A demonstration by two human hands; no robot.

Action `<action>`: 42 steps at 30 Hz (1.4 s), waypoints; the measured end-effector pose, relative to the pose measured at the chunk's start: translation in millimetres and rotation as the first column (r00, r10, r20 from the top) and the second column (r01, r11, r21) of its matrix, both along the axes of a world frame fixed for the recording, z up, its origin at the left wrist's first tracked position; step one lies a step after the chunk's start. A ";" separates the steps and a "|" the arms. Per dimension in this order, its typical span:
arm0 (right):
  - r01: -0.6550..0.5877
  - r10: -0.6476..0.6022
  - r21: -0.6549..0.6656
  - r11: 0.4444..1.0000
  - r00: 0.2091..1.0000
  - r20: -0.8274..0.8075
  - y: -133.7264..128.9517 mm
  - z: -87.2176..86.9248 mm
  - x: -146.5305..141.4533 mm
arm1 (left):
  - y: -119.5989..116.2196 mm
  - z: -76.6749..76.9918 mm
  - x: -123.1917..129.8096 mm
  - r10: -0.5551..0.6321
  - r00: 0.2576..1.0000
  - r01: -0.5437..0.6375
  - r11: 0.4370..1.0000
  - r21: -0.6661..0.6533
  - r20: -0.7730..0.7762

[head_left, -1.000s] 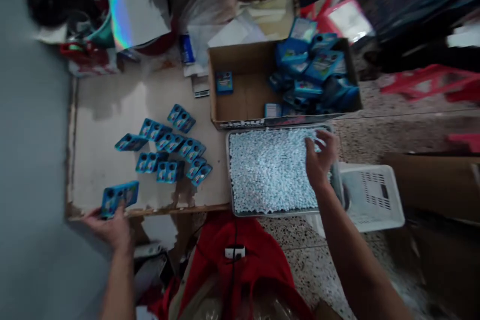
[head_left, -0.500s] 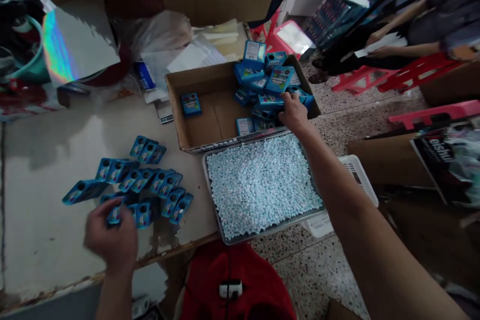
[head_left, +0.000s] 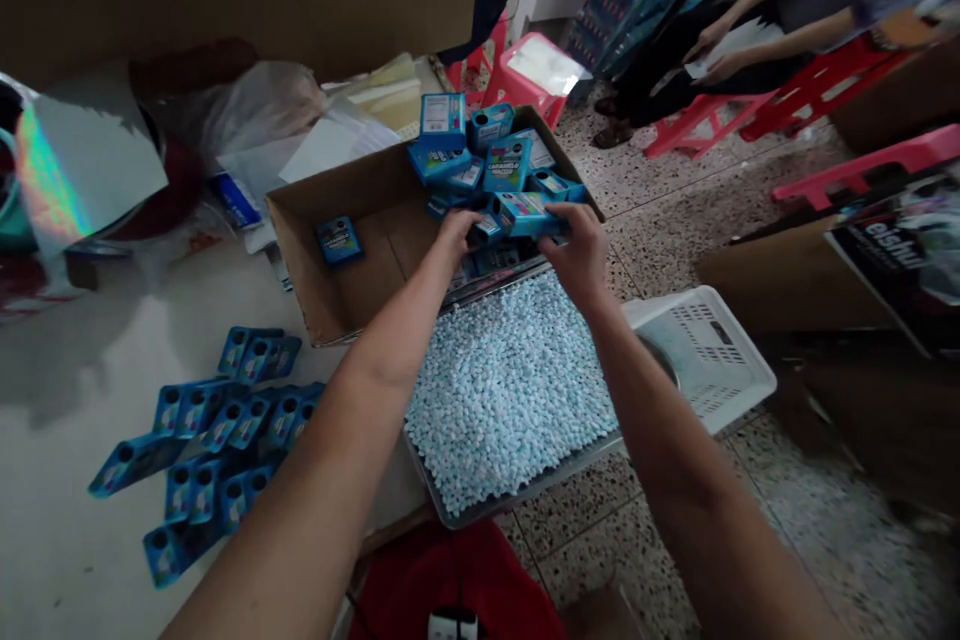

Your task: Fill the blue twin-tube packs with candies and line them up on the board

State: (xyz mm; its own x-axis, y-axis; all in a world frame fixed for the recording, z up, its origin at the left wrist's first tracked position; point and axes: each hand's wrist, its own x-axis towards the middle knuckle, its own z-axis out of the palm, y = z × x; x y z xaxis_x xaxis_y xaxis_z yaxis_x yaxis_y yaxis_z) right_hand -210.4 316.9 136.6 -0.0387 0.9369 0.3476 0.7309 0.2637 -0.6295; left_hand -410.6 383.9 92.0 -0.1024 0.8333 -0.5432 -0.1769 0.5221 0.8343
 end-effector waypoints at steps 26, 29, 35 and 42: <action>0.300 -0.421 -0.297 0.906 0.585 -0.693 -220.5 16.9 -32.2 | -204.6 94.8 -28.5 0.198 0.867 0.008 0.913 0.409 -0.458; 0.397 -0.369 -0.069 0.915 0.759 -0.536 -235.7 27.0 -27.5 | -222.7 92.4 -20.0 0.170 0.919 0.009 0.893 0.450 -0.355; 0.096 -0.102 -0.045 0.994 0.979 -0.175 -245.8 21.3 -32.6 | -268.3 64.6 11.9 0.160 0.975 -0.179 0.977 0.115 0.156; 0.036 -0.037 -0.063 0.997 0.999 -0.015 -283.4 -3.5 -64.9 | -314.3 56.6 28.2 0.280 0.924 -0.289 0.957 -0.004 0.261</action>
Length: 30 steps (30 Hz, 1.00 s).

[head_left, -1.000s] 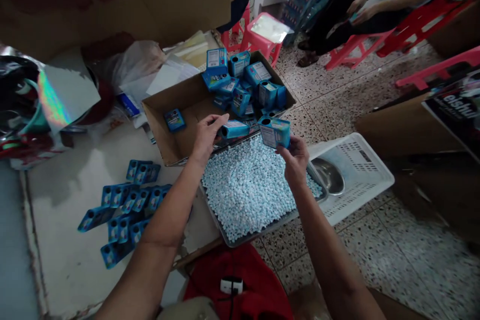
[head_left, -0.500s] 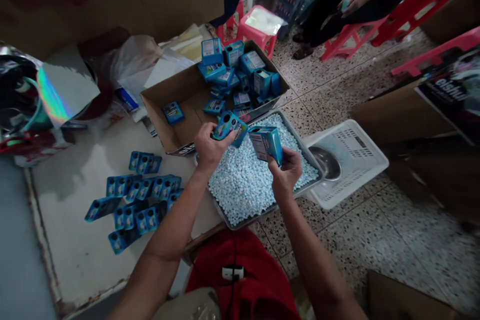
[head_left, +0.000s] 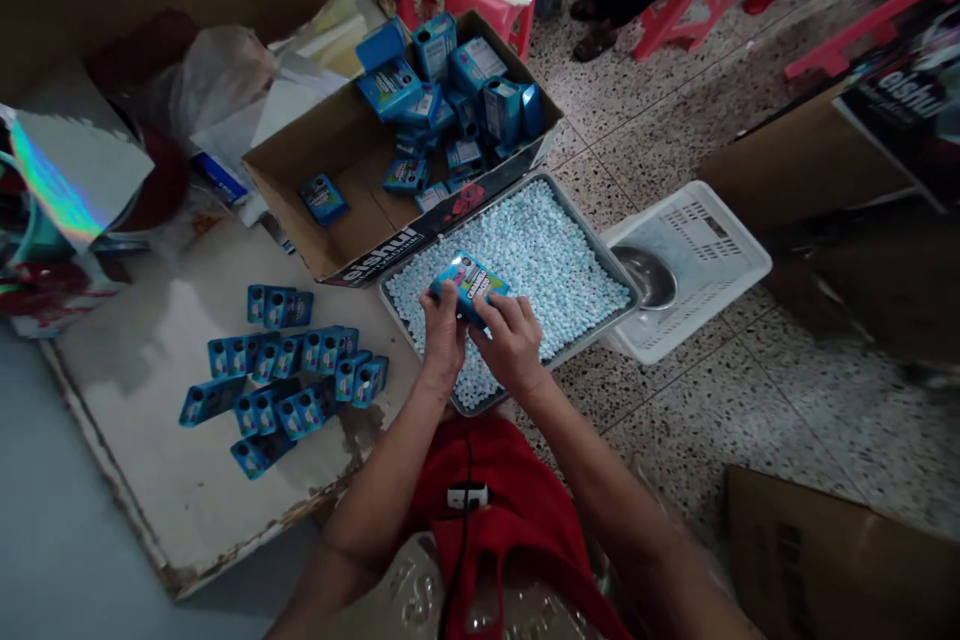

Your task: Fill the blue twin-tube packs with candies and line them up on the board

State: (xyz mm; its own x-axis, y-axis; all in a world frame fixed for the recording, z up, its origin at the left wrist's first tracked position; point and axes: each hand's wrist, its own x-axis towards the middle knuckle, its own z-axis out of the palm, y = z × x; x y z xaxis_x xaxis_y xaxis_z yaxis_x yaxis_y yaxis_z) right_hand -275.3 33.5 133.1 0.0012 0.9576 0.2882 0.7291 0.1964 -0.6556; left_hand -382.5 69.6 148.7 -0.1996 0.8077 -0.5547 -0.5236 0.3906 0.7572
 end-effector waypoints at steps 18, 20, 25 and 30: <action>0.325 -0.738 -0.710 0.625 0.541 -0.403 -82.0 -68.7 48.5 | -12.9 -38.2 -152.0 -0.282 0.867 0.281 0.958 -0.064 -0.411; 0.308 -0.751 -0.735 0.605 0.526 -0.398 -94.3 -75.9 41.0 | -16.0 -42.4 -156.0 -0.339 0.872 0.326 0.940 -0.097 -0.354; 0.392 -0.736 -0.688 0.611 0.600 -0.312 -117.3 -69.6 6.3 | -20.9 -48.7 -138.6 -0.398 0.894 0.372 0.916 -0.151 -0.209; 0.440 -0.692 -0.593 0.674 0.657 -0.300 -129.1 -76.4 -3.8 | -13.7 -58.7 -129.8 -0.437 0.888 0.407 0.892 -0.194 -0.145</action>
State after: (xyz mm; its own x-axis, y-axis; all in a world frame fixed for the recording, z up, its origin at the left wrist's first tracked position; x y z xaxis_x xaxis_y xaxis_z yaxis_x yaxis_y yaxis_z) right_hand -279.1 -95.6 56.7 0.5986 0.7191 -0.3530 0.1635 -0.5411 -0.8249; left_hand -512.3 55.9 90.0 0.0328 0.7450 -0.6662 -0.1437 0.6632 0.7345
